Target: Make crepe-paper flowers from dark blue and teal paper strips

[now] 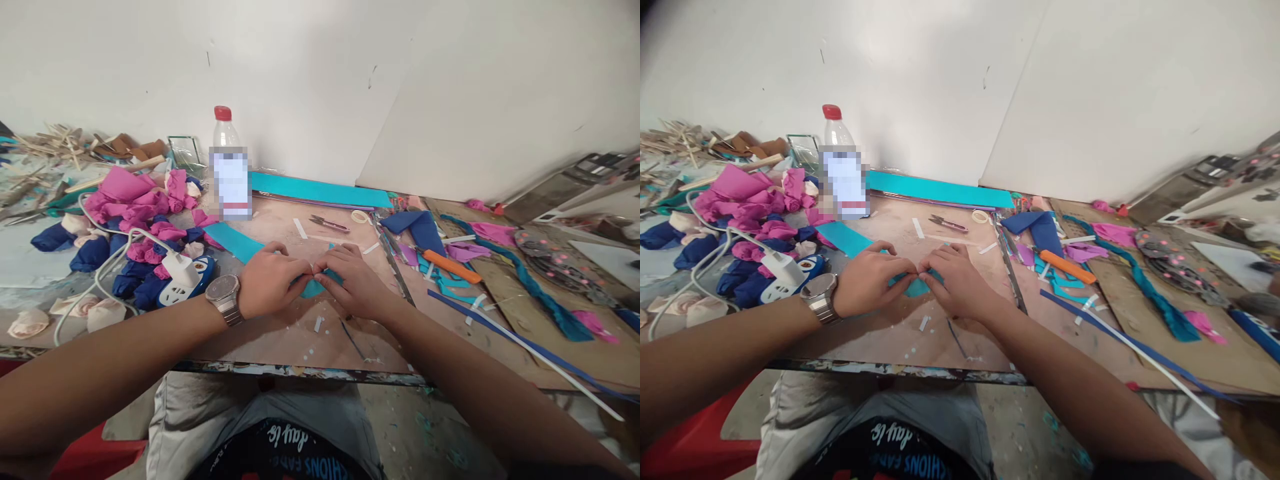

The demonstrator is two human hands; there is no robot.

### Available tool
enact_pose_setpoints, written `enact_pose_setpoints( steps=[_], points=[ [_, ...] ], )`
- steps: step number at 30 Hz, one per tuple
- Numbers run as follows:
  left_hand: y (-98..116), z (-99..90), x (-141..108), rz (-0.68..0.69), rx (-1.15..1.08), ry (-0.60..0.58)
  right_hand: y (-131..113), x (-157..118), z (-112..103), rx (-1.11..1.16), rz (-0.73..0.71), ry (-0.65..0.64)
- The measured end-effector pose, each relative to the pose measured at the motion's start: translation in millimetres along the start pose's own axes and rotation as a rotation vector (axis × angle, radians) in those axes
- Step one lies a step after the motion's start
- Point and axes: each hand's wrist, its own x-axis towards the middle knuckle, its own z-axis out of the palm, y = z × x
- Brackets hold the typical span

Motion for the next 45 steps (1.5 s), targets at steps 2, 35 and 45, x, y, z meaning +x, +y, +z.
enact_pose_setpoints(
  steps=[2, 35, 45],
  points=[
    [1.3, 0.6, 0.3, 0.005, -0.004, -0.005, -1.8, 0.4, -0.7, -0.009, 0.019, -0.038],
    [7.0, -5.4, 3.1, -0.183, -0.287, -0.141, 5.1, -1.1, 1.6, 0.058, -0.005, 0.072],
    [5.6, -5.2, 3.7, -0.187, -0.299, -0.158, 0.5, -0.2, 0.2, 0.071, -0.04, 0.07]
  ],
)
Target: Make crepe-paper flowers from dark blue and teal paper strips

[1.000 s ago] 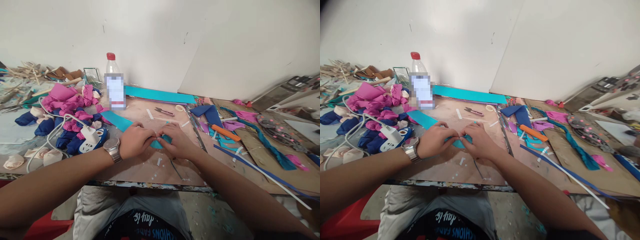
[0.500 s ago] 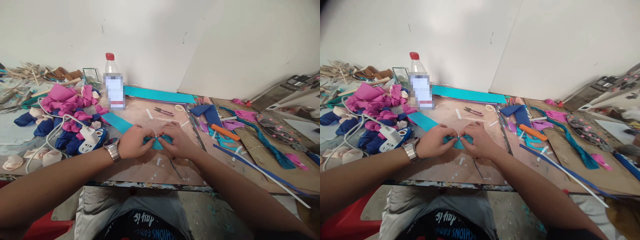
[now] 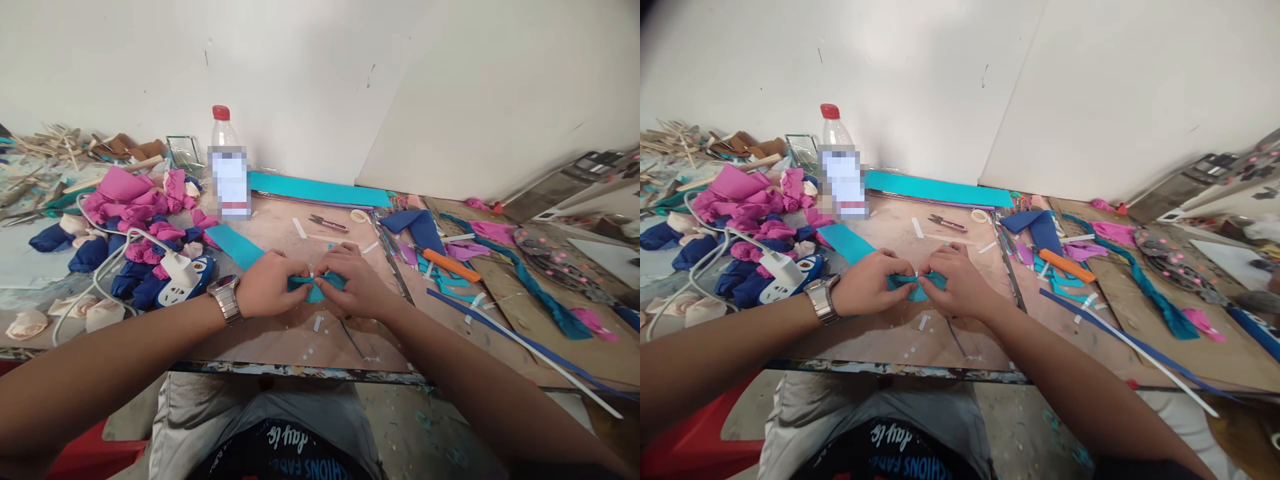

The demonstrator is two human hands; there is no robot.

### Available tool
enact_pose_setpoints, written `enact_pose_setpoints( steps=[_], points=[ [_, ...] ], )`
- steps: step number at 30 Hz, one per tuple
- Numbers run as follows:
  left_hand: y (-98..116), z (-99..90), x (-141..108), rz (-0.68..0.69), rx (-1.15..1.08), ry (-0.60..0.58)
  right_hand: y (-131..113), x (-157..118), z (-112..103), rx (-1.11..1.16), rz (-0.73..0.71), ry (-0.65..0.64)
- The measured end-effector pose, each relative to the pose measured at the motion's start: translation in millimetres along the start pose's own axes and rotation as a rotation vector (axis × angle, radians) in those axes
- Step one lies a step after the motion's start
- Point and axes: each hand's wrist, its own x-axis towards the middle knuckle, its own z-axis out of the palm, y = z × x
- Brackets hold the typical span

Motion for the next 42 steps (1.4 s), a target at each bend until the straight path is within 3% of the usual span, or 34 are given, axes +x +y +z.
enact_pose_setpoints(
  steps=[16, 27, 34, 42],
  points=[
    [-1.0, -1.1, 0.2, 0.012, -0.081, 0.042, 1.6, -0.3, -4.0, -0.017, 0.002, -0.03],
    [-5.3, -3.7, 2.2, -0.132, 0.028, 0.112, 3.5, 1.0, -11.0, -0.063, 0.018, 0.077],
    [-6.7, -4.8, 2.4, -0.175, 0.107, 0.166, 9.4, 1.8, -10.3, -0.074, 0.05, 0.033],
    [-6.0, -9.2, 3.6, -0.214, 0.017, 0.223, 13.2, 1.0, -11.1, -0.077, 0.034, 0.106]
  ],
)
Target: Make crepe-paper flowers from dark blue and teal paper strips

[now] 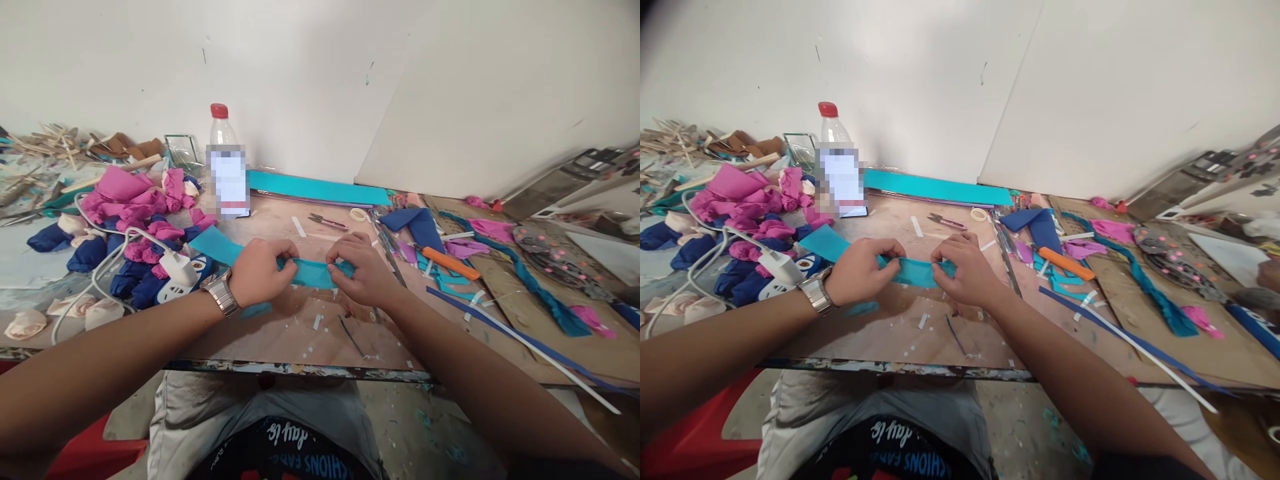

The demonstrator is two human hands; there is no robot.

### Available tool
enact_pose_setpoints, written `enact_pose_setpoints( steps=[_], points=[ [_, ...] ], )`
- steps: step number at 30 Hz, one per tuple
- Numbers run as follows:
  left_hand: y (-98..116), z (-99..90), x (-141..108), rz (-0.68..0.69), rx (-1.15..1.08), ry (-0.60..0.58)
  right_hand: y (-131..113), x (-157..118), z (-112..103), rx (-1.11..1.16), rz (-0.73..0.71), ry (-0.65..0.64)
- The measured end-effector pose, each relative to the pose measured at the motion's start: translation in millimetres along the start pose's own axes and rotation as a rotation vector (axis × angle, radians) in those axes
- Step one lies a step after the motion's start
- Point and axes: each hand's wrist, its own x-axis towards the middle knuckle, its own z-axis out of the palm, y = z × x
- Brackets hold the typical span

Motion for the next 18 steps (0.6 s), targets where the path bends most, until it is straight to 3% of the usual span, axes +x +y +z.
enact_pose_setpoints(
  steps=[18],
  points=[
    [-1.0, -2.1, 1.1, -0.032, -0.192, 0.064, 3.9, -1.1, 0.9, -0.002, 0.032, 0.078]
  ],
)
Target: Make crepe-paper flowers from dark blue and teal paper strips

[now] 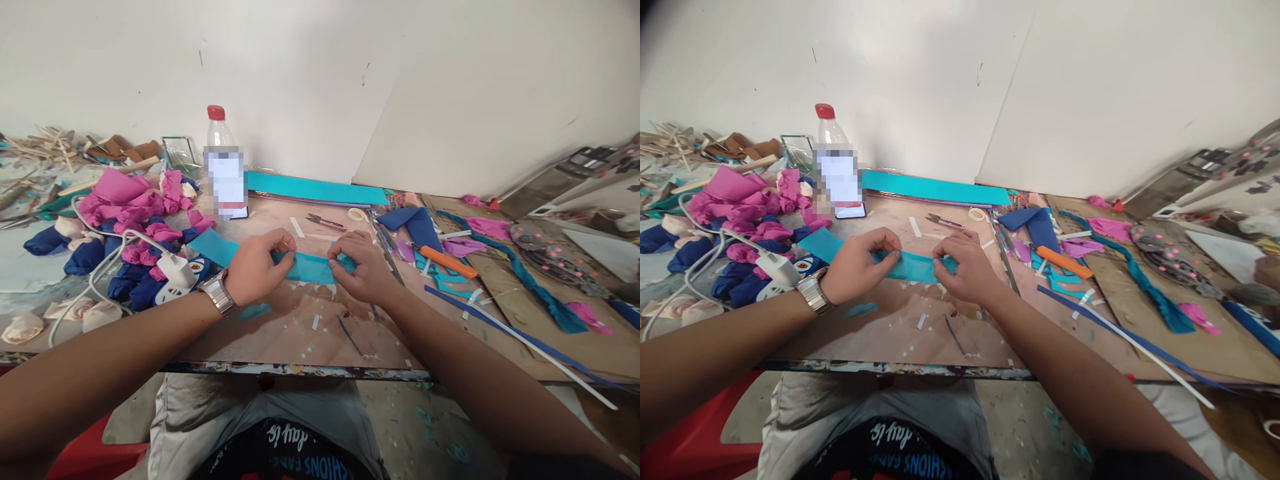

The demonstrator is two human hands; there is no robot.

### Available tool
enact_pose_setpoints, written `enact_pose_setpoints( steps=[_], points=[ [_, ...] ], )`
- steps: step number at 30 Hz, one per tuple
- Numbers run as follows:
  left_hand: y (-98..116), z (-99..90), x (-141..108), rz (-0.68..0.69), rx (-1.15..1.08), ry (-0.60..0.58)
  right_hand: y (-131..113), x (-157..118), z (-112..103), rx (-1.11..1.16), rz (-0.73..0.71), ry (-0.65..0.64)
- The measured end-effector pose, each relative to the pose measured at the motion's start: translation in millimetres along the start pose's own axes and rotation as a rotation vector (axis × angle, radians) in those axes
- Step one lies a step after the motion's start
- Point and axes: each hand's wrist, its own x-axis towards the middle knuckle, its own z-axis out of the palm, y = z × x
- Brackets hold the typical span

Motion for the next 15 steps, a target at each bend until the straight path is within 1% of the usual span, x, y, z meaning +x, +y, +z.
enact_pose_setpoints(
  steps=[3, 9, 15],
  points=[
    [0.5, -0.4, -0.4, 0.029, 0.002, 0.0, 0.0, 0.0, 0.0, 0.008, 0.001, -0.006],
    [0.3, -0.4, -0.8, 0.061, -0.005, -0.053, -1.4, 0.2, 0.0, 0.025, -0.015, -0.008],
    [-2.5, 1.2, -0.4, 0.005, -0.009, -0.031, 2.2, -1.1, 1.4, 0.013, -0.029, 0.022]
  ],
)
